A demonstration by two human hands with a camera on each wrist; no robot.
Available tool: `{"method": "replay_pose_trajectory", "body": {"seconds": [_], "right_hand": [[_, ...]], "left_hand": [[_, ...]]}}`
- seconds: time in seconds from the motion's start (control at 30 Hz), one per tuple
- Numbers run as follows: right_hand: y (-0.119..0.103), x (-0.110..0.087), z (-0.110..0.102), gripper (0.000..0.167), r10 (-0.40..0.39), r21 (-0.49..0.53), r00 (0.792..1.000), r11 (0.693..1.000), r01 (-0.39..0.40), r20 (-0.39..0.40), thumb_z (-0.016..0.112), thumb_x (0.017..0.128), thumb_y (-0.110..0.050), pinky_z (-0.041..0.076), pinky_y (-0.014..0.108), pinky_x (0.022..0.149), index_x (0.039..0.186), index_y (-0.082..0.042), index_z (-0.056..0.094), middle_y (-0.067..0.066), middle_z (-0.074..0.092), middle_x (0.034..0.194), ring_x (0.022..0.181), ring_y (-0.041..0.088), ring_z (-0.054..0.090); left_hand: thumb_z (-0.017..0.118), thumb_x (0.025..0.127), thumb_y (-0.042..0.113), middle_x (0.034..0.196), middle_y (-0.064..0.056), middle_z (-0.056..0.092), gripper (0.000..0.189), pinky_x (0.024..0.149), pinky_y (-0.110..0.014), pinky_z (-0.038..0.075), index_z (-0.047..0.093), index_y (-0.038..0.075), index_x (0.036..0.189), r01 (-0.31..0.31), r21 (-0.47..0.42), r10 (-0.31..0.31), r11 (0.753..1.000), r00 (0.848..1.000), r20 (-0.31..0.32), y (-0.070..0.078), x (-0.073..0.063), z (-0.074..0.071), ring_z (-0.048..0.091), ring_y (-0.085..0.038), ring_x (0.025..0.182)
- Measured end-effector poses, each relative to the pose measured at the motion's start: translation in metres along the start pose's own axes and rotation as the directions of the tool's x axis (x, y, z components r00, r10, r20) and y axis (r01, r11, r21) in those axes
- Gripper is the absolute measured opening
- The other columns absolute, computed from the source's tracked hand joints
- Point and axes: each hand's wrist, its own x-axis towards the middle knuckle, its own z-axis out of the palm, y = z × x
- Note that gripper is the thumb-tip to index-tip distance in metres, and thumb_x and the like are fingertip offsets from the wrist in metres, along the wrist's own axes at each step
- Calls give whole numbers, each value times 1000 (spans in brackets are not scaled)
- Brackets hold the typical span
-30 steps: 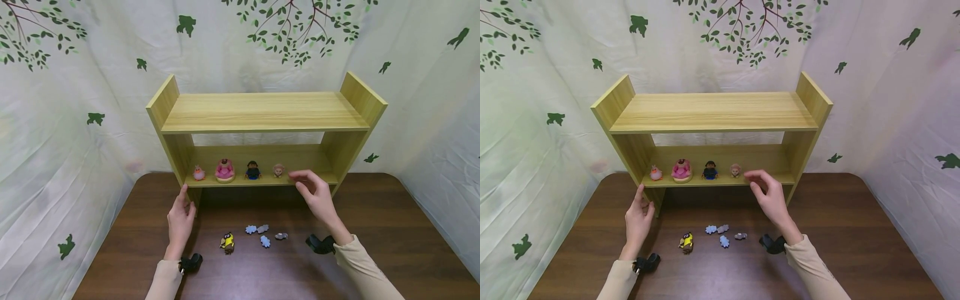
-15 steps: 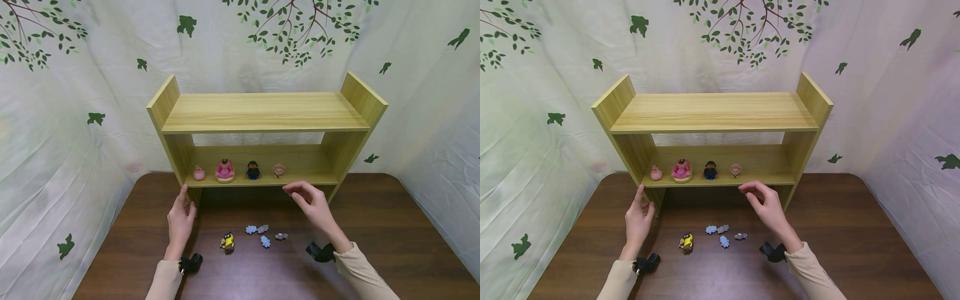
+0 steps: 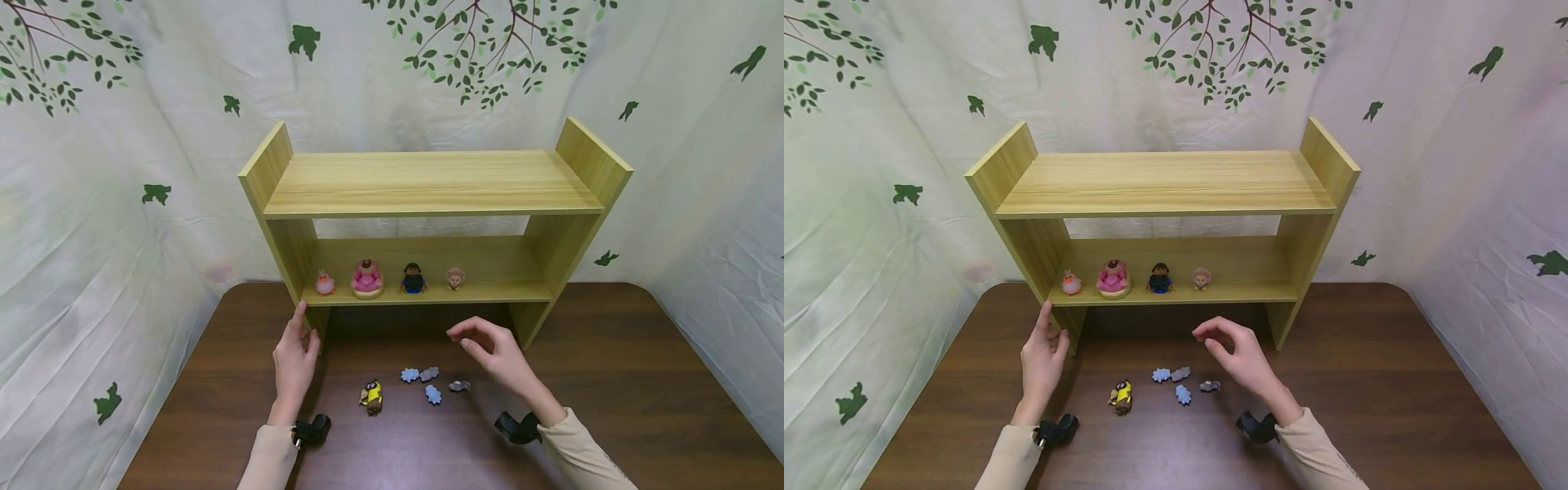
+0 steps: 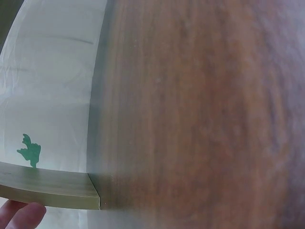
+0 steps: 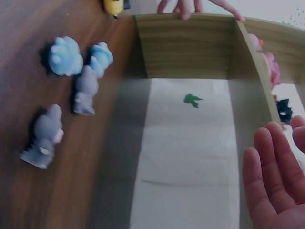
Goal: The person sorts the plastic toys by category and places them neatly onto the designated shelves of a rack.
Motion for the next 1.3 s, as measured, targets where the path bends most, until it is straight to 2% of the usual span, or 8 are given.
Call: {"method": "replay_pose_trajectory", "body": {"seconds": [0.13,0.3,0.57,0.73,0.87,1.0,1.2,1.3], "right_hand": [[1,-3,7,23,-3,-20,1000,1000,4,28,56,87,13,51,28,79,105,1,65,7,66,102,92,29,62],[-14,-1,13,21,0,-37,998,999,2,58,56,86,16,51,29,77,102,5,64,9,66,98,88,34,62],[9,-9,20,22,33,-57,994,998,-28,102,59,90,4,49,34,82,107,-9,66,1,67,102,95,23,63],[6,-10,23,22,54,-57,989,997,-46,141,59,89,7,51,34,79,106,-4,66,6,67,102,92,25,63],[-6,-9,25,20,72,-51,977,997,-63,199,58,87,12,52,33,77,104,2,64,14,66,101,89,23,63],[-14,-9,26,19,96,-61,963,995,-83,254,58,86,11,51,36,77,103,3,64,12,66,99,89,23,63],[12,-19,31,23,161,-34,936,987,-158,312,58,86,12,51,40,79,106,4,63,17,65,103,90,36,62],[25,-24,34,23,183,-21,925,982,-187,333,60,86,10,51,38,80,107,2,63,17,65,107,92,34,63]], "left_hand": [[59,81,-14,87,-15,56,79,56,-46,47,37,25,146,-3,-1,3,1000,1000,0,0,0,0,58,-31,69],[59,81,-14,87,-14,56,79,54,-44,46,37,24,146,-9,-5,9,1000,1000,0,0,0,0,56,-30,67],[59,81,-14,85,-13,55,79,55,-44,46,37,25,146,0,-2,0,1000,1000,0,0,0,0,56,-30,67],[59,81,-15,86,-13,55,80,55,-44,45,36,26,146,0,-3,0,1000,1000,2,0,0,0,56,-29,67],[59,81,-14,87,-15,56,80,55,-44,46,36,25,147,3,-10,-3,1000,1000,10,0,-1,-1,56,-30,67],[59,81,-14,89,-16,57,79,56,-45,47,37,25,147,9,-15,-9,1000,1000,11,1,0,-1,57,-31,68],[60,82,-14,90,-15,57,80,58,-46,49,36,26,147,7,-14,-7,1000,1000,10,1,0,0,59,-30,69],[60,82,-14,92,-15,57,80,58,-47,49,36,26,147,-4,-10,4,1000,1000,3,0,0,0,60,-30,70]]}}
